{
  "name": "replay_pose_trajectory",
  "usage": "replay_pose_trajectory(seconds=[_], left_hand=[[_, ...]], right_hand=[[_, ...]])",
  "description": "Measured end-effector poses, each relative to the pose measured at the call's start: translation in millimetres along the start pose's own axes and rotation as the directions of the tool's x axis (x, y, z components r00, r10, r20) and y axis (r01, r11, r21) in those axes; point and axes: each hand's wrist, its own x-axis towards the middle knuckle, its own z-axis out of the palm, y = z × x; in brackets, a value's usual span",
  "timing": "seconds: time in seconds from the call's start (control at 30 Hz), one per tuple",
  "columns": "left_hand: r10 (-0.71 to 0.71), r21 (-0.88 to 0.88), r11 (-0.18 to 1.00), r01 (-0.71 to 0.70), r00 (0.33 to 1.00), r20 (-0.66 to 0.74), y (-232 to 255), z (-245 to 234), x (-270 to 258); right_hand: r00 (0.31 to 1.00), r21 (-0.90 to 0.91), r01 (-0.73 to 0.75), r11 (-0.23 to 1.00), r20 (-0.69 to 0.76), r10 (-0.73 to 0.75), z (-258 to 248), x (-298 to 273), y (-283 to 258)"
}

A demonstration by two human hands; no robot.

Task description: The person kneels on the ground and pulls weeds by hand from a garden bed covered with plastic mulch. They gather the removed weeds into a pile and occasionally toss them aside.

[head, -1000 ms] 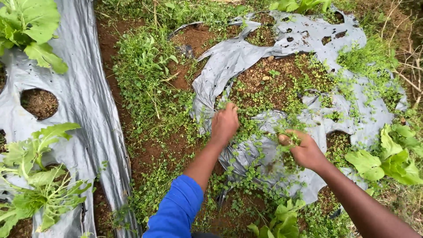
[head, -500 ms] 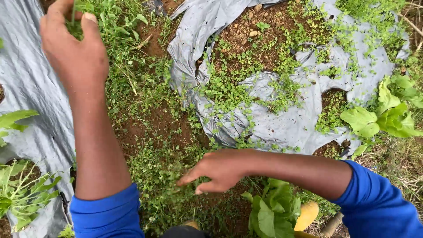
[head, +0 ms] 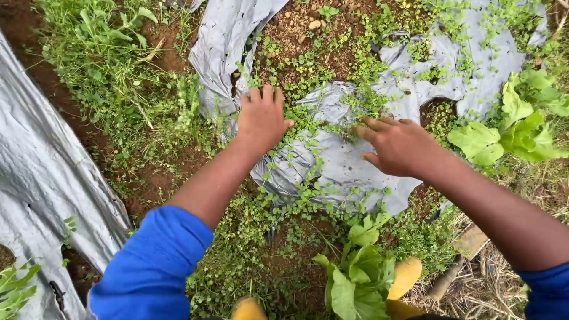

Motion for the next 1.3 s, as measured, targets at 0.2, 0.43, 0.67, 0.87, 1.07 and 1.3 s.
replay_pose_trajectory(seconds=[0.2, 0.43, 0.67, 0.87, 1.07, 1.3], left_hand=[[-0.035, -0.083, 0.997, 0.001, 0.911, -0.411, -6, 77, -4], [-0.006, -0.116, 0.992, -0.047, 0.909, -0.418, -5, 81, 2], [-0.005, -0.203, 0.968, -0.149, 0.795, -0.606, -11, 83, -2], [-0.209, -0.499, 0.864, 0.066, 0.949, -0.235, 4, 13, -10], [-0.062, -0.086, 0.996, 0.034, 0.936, -0.347, 27, 40, -5], [-0.007, 0.141, 0.990, 0.012, 0.999, -0.038, 37, 18, 4]], right_hand=[[0.960, 0.219, 0.103, 0.970, -0.278, -0.039, 73, 1, 10], [0.862, 0.294, 0.163, 0.942, -0.506, 0.009, 104, 22, 23], [0.703, 0.202, 0.086, 0.976, -0.706, 0.084, 140, 49, 12], [0.605, 0.340, 0.124, 0.932, -0.770, 0.201, 161, 59, 9], [0.637, 0.644, 0.307, 0.700, -0.686, 0.352, 133, 42, 20], [0.742, 0.782, 0.056, 0.620, -0.449, 0.498, 92, 33, 69]])
